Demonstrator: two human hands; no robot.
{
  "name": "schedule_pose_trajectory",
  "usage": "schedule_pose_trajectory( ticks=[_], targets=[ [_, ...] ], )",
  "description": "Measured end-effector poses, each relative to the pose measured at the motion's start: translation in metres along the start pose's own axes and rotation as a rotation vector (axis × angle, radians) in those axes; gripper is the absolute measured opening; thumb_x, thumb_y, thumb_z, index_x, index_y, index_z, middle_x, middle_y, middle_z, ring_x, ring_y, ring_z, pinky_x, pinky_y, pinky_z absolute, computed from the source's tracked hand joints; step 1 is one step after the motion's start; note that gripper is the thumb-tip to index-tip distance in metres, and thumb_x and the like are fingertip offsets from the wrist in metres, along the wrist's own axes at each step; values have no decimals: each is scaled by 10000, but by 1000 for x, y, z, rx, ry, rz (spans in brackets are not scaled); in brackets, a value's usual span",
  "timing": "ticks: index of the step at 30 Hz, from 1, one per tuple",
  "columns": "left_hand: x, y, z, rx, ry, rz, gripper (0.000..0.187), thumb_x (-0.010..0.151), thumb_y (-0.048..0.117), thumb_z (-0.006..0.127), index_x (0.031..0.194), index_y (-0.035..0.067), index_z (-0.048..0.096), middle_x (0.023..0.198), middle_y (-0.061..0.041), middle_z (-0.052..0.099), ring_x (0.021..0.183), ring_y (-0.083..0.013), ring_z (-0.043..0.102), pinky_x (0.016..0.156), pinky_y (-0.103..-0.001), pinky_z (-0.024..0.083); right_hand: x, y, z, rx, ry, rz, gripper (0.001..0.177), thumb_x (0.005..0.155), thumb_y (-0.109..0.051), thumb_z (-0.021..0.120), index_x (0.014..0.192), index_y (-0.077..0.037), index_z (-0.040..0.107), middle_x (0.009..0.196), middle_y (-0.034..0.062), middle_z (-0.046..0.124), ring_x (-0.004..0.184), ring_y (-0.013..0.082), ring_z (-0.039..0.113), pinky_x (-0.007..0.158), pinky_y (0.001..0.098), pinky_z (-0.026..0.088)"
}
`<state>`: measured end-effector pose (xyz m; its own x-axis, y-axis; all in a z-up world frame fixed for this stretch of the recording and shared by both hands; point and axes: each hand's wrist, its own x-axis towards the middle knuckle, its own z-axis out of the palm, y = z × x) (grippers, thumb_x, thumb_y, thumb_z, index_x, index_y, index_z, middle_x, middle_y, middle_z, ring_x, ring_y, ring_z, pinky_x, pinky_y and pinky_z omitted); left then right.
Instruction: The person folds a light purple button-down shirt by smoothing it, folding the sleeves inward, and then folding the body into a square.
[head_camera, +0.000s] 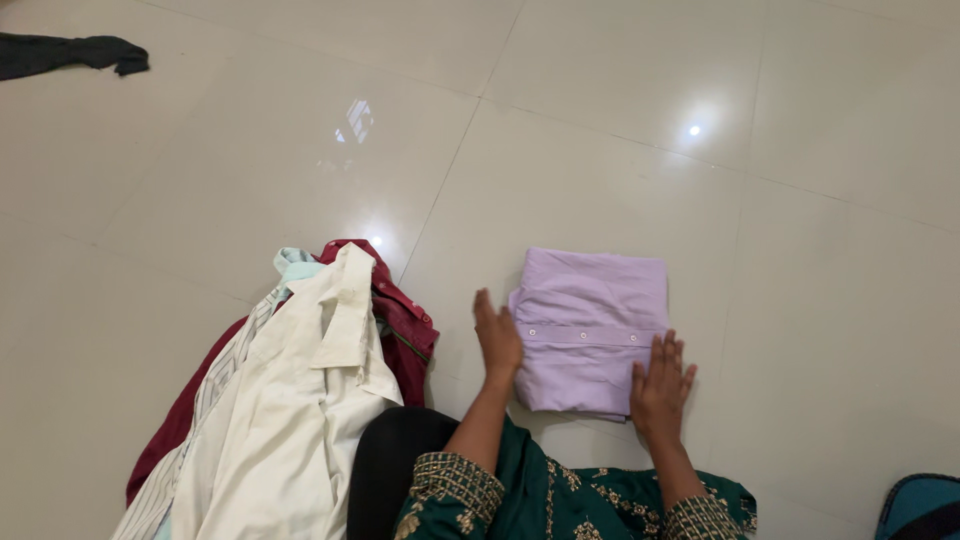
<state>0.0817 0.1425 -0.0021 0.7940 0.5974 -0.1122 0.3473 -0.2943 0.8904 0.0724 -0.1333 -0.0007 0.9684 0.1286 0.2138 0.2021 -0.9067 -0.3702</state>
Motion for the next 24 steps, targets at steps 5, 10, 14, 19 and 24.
schedule_pose_trajectory(
  ticks=[5,10,14,19,24],
  targets=[
    [-27,22,-9,-65,195,379,594,1063,147,425,1587,-65,241,1676,-232,229,1577,-362,193,1285,-430,161,-25,25,-12,-102,20,-28,590,1060,-382,356,1595,-137,311,1703,90,245,1584,275,182,1257,583,55],
    [-77,38,4,370,-392,679,664,1075,293,391,1631,-22,211,1743,-198,137,1626,-313,91,1295,-500,38,-30,38,0,-71,-9,-2,597,1058,-384,338,1600,-133,311,1688,71,262,1557,237,219,1247,547,99],
    [-76,23,6,808,-540,606,822,1000,507,393,1611,26,125,1712,-114,22,1577,-238,0,1234,-596,-40,-32,42,2,-64,3,-8,595,1061,-384,337,1605,-144,309,1691,57,265,1553,221,238,1251,543,113],
    [-69,23,1,1047,-454,435,814,1001,515,334,1616,39,94,1712,-91,-42,1569,-216,-60,1220,-631,-48,-33,40,3,-76,9,3,588,1058,-365,354,1604,-150,311,1686,50,275,1541,208,258,1247,538,109],
    [-81,26,3,1174,-150,761,702,1007,333,447,1583,0,222,1704,-175,148,1588,-285,88,1208,-610,92,-30,38,0,-79,-4,22,571,1060,-347,364,1594,-146,329,1681,47,292,1537,202,276,1247,532,116]
  ],
)
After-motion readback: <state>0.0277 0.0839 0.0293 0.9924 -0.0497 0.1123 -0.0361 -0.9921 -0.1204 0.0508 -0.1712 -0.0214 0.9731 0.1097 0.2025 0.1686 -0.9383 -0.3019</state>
